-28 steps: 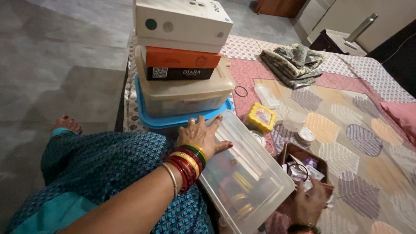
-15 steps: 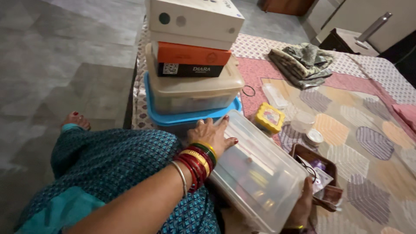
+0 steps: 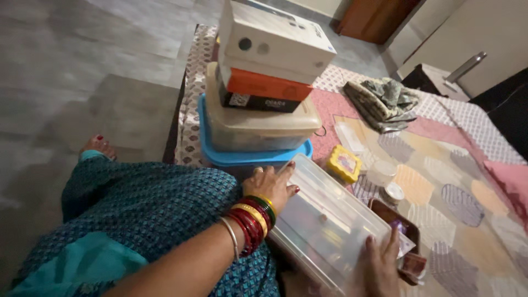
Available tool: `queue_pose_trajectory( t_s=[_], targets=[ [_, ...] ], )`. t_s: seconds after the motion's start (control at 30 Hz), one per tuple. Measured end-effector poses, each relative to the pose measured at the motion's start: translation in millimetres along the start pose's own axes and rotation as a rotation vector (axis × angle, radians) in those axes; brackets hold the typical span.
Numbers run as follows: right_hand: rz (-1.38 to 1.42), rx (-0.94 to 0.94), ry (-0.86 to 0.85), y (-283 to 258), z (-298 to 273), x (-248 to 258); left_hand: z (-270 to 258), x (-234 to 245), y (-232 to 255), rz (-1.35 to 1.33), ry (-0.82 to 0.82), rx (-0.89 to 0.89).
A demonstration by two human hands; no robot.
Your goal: The person sits on the floor and opens a clear plastic container filled with colorful bangles. They remove a small photograph and several small packets from the container, placing them into a brown plastic basket. The person then picks up a small metal bowl from the basket and uses a thin metal tool to stir or manipulate small items inside it.
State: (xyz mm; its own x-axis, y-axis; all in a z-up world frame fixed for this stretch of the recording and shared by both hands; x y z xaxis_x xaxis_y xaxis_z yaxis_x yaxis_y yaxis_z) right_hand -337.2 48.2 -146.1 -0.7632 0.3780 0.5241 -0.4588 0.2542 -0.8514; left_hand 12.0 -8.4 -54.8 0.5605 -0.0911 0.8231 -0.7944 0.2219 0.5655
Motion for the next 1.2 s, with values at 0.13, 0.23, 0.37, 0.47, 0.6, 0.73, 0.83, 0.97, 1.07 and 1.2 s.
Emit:
queue_pose_trajectory(
  t_s=[0.13, 0.23, 0.37, 0.47, 0.6, 0.73, 0.83, 0.97, 1.07, 1.2],
  targets=[
    [0.268, 0.097, -0.047, 64.4, 33.3, -18.8, -6.1, -7.2, -11.0, -0.03, 0.042, -0.016],
    [0.144, 0.111, 0.047, 69.4, 44.4, -15.2, -6.5, -2.2, -19.7, -0.092, -0.004, -0.02],
    [0.044, 0.058, 0.07, 53.2, 48.4, -17.3, -1.1, 0.7, -30.8, -0.183, -0.114, -0.042],
    [0.034, -0.032, 0.033, 37.0, 44.3, -11.6, 1.9, 2.8, -41.2, -0.197, 0.009, -0.21],
    [-0.248, 0.211, 0.007, 19.4, 27.4, -7.0, -3.4, 3.4, -48.9, -0.341, 0.11, -0.144],
    [-0.232, 0.097, -0.025, -9.4, 0.3, -15.5, -11.6, 2.3, -55.7, -0.38, 0.128, -0.016],
    [-0.127, 0.044, -0.077, -42.2, -6.5, -29.6, -26.6, -10.4, -58.4, -0.43, 0.272, 0.135],
    [-0.161, -0.056, -0.1, -69.8, -6.0, -37.4, -55.0, -40.1, -48.2, -0.545, 0.247, 0.363],
    [-0.164, 0.212, -0.131, -75.2, -1.9, -37.9, -68.9, -65.0, -44.9, -0.383, 0.519, 0.263],
    [-0.024, 0.001, -0.185, -71.0, 0.2, -39.7, -71.2, -69.0, -44.6, -0.392, 0.446, 0.273]
  ],
)
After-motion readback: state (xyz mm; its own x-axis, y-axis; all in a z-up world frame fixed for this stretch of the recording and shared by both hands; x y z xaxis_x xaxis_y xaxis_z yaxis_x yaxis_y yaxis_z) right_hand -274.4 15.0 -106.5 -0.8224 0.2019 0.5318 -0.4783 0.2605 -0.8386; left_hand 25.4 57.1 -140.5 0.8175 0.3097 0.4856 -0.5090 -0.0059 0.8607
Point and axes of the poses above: each hand's wrist, its own z-axis towards the middle knuckle, its own x-axis out of the back of the hand, y = z × x, the point moved 1 cm from there along z, towards the middle knuckle, and after that the axes turned 12 degrees about -x, right-handed, at the moved point
